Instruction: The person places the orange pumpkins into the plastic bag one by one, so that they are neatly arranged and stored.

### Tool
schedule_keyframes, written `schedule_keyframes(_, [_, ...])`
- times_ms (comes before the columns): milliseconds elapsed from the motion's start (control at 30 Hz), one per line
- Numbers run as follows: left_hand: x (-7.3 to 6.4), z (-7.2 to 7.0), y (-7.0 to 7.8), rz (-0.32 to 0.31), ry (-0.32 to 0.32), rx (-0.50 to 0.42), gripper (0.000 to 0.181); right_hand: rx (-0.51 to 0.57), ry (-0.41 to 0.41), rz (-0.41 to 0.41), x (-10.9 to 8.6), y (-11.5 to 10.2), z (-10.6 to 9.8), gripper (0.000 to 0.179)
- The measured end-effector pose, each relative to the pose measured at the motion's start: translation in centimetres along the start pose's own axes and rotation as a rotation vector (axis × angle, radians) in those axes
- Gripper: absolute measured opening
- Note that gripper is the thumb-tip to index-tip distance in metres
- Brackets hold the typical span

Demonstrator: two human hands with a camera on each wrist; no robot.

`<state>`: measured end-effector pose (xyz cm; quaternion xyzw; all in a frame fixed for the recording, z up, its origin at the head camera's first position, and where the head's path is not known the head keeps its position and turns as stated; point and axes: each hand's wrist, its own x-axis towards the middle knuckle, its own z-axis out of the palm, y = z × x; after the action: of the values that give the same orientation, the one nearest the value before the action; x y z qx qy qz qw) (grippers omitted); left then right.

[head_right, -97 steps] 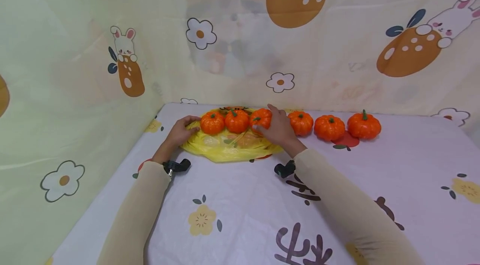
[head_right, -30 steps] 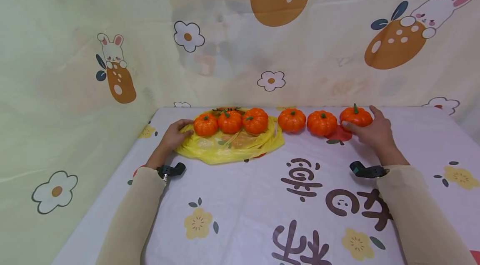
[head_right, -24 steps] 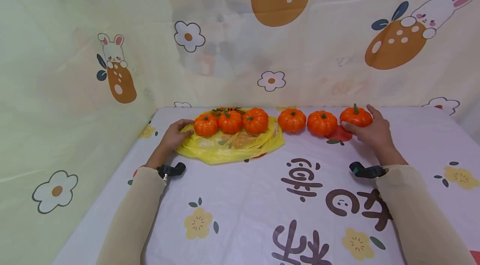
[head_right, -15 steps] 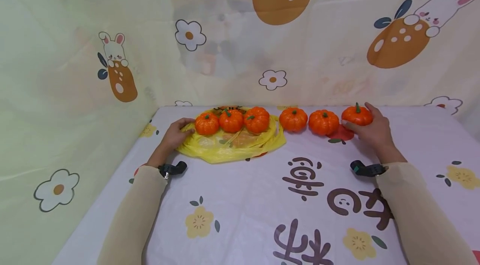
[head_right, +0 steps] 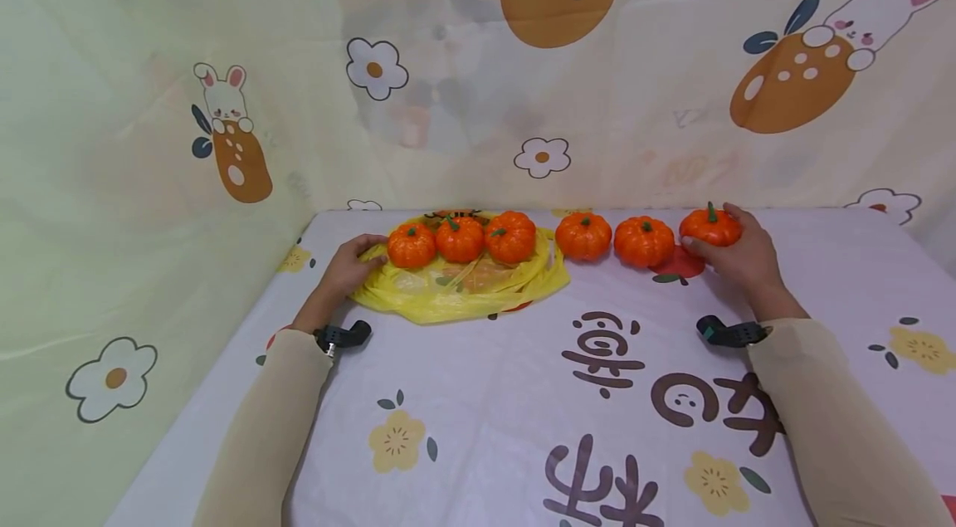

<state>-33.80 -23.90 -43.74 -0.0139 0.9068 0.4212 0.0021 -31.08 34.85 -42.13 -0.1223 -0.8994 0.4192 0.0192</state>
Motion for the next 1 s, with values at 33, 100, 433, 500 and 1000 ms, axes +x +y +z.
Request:
schedule_keyframes(33, [0.0,0.0,0.0,0.001,0.001,-0.001,0.035,-0.005,0.0,0.0,0.0,0.0,0.0,0.102])
schedule_keyframes(100, [0.0,0.0,0.0,0.004,0.003,-0.004,0.035,-0.013,0.001,0.001,-0.1,-0.1,0.0,0.101])
schedule_keyframes(433, [0.2,0.1,-0.1,0.004,-0.005,-0.016,0.034,-0.004,0.019,0.009,-0.2,0.1,0.1,0.099])
schedule_keyframes(500, [0.2,0.1,-0.1,0.004,-0.004,-0.016,0.034,0.004,0.024,0.006,-0.3,0.0,0.1,0.097])
schedule_keyframes(1000, [0.1,0.0,-0.3,0.008,-0.008,-0.029,0.034,0.029,0.06,-0.004,-0.6,-1.0,0.1,0.096])
